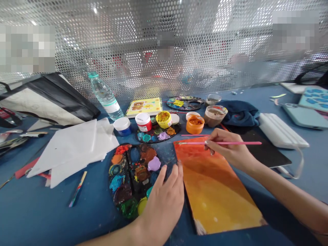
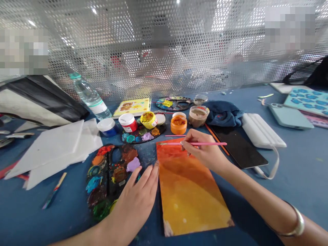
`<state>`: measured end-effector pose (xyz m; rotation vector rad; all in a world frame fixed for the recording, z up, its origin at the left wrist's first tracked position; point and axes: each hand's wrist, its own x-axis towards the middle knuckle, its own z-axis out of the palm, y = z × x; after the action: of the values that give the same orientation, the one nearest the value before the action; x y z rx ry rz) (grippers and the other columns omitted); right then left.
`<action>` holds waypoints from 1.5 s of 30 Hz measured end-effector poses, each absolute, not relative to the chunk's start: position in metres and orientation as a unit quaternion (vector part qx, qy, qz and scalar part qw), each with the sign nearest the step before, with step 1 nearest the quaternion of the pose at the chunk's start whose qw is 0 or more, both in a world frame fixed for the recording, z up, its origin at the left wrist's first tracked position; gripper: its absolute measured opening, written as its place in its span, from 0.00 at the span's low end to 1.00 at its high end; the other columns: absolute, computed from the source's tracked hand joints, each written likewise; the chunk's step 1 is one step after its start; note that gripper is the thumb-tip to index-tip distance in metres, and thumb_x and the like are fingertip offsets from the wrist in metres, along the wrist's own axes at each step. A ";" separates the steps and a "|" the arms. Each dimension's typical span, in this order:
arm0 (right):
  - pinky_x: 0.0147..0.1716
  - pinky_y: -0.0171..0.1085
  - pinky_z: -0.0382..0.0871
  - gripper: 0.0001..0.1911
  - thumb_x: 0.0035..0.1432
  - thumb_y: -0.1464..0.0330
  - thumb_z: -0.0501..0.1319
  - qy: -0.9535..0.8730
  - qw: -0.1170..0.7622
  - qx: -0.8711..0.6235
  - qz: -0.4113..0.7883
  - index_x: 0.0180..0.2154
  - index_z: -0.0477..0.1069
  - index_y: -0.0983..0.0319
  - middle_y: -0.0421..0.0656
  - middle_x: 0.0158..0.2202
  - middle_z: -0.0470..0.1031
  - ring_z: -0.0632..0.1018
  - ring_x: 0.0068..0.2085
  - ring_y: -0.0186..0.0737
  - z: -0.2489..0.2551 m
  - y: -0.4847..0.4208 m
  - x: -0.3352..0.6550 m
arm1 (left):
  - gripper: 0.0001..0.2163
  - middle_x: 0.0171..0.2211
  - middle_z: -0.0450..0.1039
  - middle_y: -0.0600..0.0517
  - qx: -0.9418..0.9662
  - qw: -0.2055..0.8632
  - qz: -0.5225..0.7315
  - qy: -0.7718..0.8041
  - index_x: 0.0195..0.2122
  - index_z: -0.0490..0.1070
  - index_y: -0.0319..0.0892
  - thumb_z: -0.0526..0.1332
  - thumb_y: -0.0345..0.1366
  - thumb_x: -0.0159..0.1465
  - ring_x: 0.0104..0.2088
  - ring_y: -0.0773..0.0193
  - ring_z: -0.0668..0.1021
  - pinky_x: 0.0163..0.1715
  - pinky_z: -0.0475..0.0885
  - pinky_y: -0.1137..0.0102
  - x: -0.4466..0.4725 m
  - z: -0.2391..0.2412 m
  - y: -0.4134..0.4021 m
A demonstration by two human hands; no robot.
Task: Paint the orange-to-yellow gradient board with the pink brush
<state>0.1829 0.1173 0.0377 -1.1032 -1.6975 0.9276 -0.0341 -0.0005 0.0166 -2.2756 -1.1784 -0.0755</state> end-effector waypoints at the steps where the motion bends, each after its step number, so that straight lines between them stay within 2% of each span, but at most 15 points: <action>1: 0.20 0.33 0.62 0.09 0.53 0.68 0.64 -0.684 0.444 -0.450 0.364 0.23 0.68 0.58 0.38 0.20 0.73 0.71 0.21 0.33 0.038 0.118 0.184 | 0.20 0.54 0.74 0.49 -0.851 0.286 -0.029 -0.440 0.51 0.73 0.38 0.52 0.26 0.59 0.54 0.59 0.69 0.54 0.67 0.61 -0.034 0.016 0.000; 5: 0.17 0.33 0.56 0.11 0.51 0.70 0.64 -0.645 0.509 -0.471 0.322 0.21 0.64 0.58 0.36 0.17 0.68 0.66 0.19 0.32 0.045 0.122 0.197 | 0.21 0.54 0.73 0.49 -0.848 0.294 -0.037 -0.439 0.52 0.73 0.38 0.52 0.25 0.59 0.54 0.58 0.69 0.54 0.68 0.60 -0.035 0.015 0.001; 8: 0.17 0.33 0.57 0.10 0.54 0.68 0.63 -0.622 0.539 -0.458 0.336 0.23 0.64 0.57 0.36 0.18 0.70 0.66 0.18 0.31 0.049 0.121 0.206 | 0.21 0.54 0.73 0.49 -0.849 0.296 -0.039 -0.437 0.52 0.73 0.38 0.52 0.25 0.58 0.54 0.58 0.69 0.54 0.67 0.60 -0.036 0.013 0.002; 12: 0.19 0.33 0.63 0.09 0.54 0.65 0.63 -0.667 0.465 -0.441 0.380 0.25 0.68 0.59 0.38 0.22 0.74 0.70 0.21 0.32 0.047 0.114 0.200 | 0.21 0.53 0.74 0.49 -0.848 0.300 -0.048 -0.435 0.51 0.74 0.38 0.53 0.26 0.57 0.54 0.58 0.69 0.55 0.66 0.60 -0.036 0.012 0.002; 15: 0.19 0.33 0.62 0.08 0.53 0.65 0.64 -0.690 0.426 -0.449 0.376 0.25 0.69 0.59 0.38 0.21 0.73 0.70 0.20 0.32 0.045 0.112 0.197 | 0.21 0.52 0.75 0.50 -0.846 0.305 -0.057 -0.433 0.50 0.75 0.38 0.53 0.26 0.57 0.54 0.58 0.69 0.55 0.66 0.60 -0.036 0.012 0.002; 20: 0.17 0.32 0.55 0.12 0.50 0.68 0.63 -0.653 0.480 -0.497 0.311 0.20 0.61 0.58 0.36 0.17 0.68 0.65 0.18 0.30 0.050 0.115 0.204 | 0.22 0.53 0.74 0.50 -0.844 0.307 -0.059 -0.436 0.51 0.74 0.38 0.52 0.25 0.57 0.54 0.59 0.69 0.55 0.65 0.60 -0.036 0.012 0.003; 23: 0.17 0.32 0.59 0.10 0.51 0.66 0.63 -0.643 0.477 -0.468 0.375 0.22 0.63 0.59 0.38 0.19 0.72 0.67 0.18 0.31 0.049 0.112 0.199 | 0.22 0.53 0.74 0.50 -0.844 0.308 -0.060 -0.436 0.51 0.74 0.38 0.52 0.25 0.57 0.54 0.58 0.68 0.55 0.65 0.60 -0.036 0.011 0.003; 26: 0.19 0.33 0.64 0.08 0.51 0.65 0.63 -0.667 0.427 -0.432 0.432 0.25 0.67 0.60 0.41 0.23 0.75 0.70 0.20 0.32 0.047 0.109 0.189 | 0.21 0.53 0.74 0.49 -0.845 0.307 -0.059 -0.434 0.51 0.74 0.38 0.53 0.26 0.57 0.54 0.58 0.68 0.56 0.64 0.60 -0.036 0.010 0.002; 28: 0.18 0.32 0.63 0.07 0.51 0.66 0.62 -0.676 0.421 -0.441 0.413 0.24 0.67 0.60 0.40 0.22 0.74 0.69 0.20 0.32 0.045 0.111 0.189 | 0.21 0.53 0.74 0.49 -0.845 0.307 -0.061 -0.434 0.51 0.74 0.37 0.54 0.26 0.57 0.54 0.57 0.68 0.56 0.63 0.59 -0.036 0.009 0.002; 32: 0.17 0.31 0.55 0.10 0.49 0.71 0.61 -0.653 0.478 -0.480 0.338 0.20 0.62 0.59 0.36 0.17 0.67 0.65 0.19 0.30 0.046 0.117 0.203 | 0.21 0.53 0.74 0.48 -0.846 0.309 -0.065 -0.430 0.50 0.74 0.37 0.56 0.27 0.55 0.54 0.56 0.67 0.56 0.62 0.58 -0.037 0.008 0.003; 34: 0.17 0.31 0.55 0.10 0.50 0.71 0.60 -0.642 0.493 -0.480 0.338 0.20 0.61 0.59 0.35 0.17 0.67 0.64 0.19 0.29 0.046 0.117 0.206 | 0.21 0.52 0.75 0.49 -0.845 0.312 -0.068 -0.429 0.50 0.75 0.37 0.56 0.27 0.55 0.54 0.56 0.68 0.56 0.62 0.59 -0.037 0.008 0.003; 39: 0.18 0.32 0.59 0.08 0.53 0.66 0.60 -0.681 0.425 -0.443 0.398 0.24 0.66 0.60 0.39 0.21 0.73 0.68 0.19 0.31 0.043 0.112 0.192 | 0.20 0.50 0.76 0.49 -0.842 0.321 -0.075 -0.427 0.48 0.76 0.38 0.55 0.27 0.56 0.53 0.57 0.68 0.55 0.63 0.59 -0.036 0.009 0.004; 45: 0.19 0.32 0.52 0.11 0.48 0.71 0.59 -0.661 0.477 -0.482 0.322 0.20 0.59 0.59 0.34 0.17 0.63 0.62 0.20 0.30 0.047 0.119 0.210 | 0.20 0.51 0.75 0.49 -0.841 0.322 -0.070 -0.429 0.47 0.77 0.39 0.54 0.26 0.55 0.53 0.57 0.69 0.54 0.65 0.60 -0.037 0.010 0.004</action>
<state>0.2103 0.1190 0.0467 -1.1778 -1.6154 0.7861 -0.0366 0.0037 0.0096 -2.2071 -1.1268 -0.1850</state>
